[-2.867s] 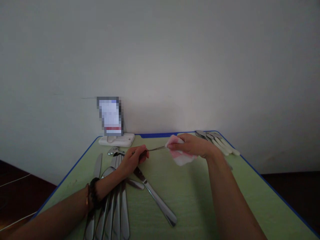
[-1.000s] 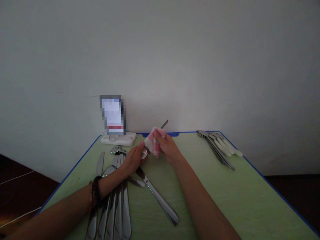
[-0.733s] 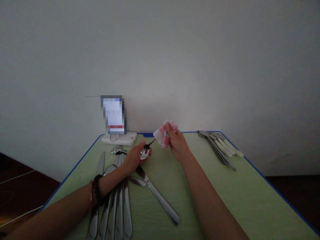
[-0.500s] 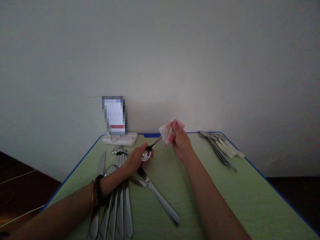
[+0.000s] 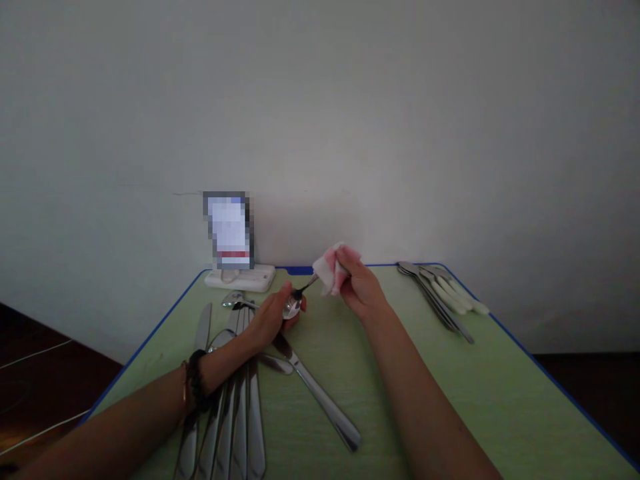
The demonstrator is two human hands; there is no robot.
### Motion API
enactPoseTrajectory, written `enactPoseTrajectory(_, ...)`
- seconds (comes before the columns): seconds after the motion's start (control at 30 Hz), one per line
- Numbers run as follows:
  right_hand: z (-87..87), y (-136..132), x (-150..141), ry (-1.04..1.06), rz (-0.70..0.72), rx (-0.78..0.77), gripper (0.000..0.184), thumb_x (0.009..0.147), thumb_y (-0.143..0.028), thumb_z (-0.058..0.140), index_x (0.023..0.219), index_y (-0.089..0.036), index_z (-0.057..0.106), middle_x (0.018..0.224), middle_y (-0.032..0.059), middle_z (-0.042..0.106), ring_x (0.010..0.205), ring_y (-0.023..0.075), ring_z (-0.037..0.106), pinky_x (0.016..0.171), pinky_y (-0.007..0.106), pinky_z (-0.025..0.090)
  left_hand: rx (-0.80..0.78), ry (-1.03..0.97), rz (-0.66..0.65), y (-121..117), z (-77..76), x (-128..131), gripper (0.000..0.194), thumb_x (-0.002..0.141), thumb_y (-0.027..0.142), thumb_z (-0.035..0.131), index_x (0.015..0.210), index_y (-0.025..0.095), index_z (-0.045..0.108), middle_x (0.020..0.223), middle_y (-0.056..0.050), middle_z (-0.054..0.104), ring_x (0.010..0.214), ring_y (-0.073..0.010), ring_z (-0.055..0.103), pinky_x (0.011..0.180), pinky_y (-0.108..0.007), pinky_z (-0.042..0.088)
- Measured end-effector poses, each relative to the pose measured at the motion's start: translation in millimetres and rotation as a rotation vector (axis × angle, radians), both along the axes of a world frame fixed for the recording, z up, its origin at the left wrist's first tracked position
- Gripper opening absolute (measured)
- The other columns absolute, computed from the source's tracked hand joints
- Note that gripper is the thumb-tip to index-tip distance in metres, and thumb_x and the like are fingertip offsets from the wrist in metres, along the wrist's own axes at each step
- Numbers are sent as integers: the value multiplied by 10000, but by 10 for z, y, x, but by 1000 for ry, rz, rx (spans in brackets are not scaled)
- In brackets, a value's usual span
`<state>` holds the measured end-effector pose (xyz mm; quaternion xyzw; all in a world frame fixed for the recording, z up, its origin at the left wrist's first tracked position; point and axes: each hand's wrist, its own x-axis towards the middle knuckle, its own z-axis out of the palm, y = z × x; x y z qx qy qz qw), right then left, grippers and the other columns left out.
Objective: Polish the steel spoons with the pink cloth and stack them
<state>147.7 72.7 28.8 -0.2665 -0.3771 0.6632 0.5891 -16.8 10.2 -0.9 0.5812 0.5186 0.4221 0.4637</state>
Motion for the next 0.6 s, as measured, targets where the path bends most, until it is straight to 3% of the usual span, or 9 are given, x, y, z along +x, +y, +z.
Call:
enactPoseTrajectory(0.17, 130, -28, -14, 62, -39, -24, 274, 697, -456, 673, 778, -214, 574, 677, -12, 630, 612, 149, 593, 485, 253, 463, 14, 10, -11, -16, 26, 6, 655, 863, 682, 186, 694, 172, 559, 392, 52, 399, 389, -115, 374, 455, -247, 310)
enactPoseTrajectory(0.3, 195, -68, -63, 18, -19, 5, 463, 759, -659, 489, 866, -215, 562, 805, 39, 666, 736, 191, 641, 548, 291, 502, 4, 47, -5, -21, 44, 6, 669, 869, 668, 188, 708, 159, 590, 393, 48, 413, 395, -118, 394, 457, -244, 320)
enactPoseTrajectory(0.6, 115, -72, -79, -114, -89, 40, 433, 673, -629, 620, 731, -208, 543, 563, -45, 550, 522, 115, 516, 495, 239, 414, -32, 129, 16, -64, 83, 22, 703, 885, 626, 178, 502, 168, 550, 308, 27, 396, 326, -110, 394, 422, -238, 322)
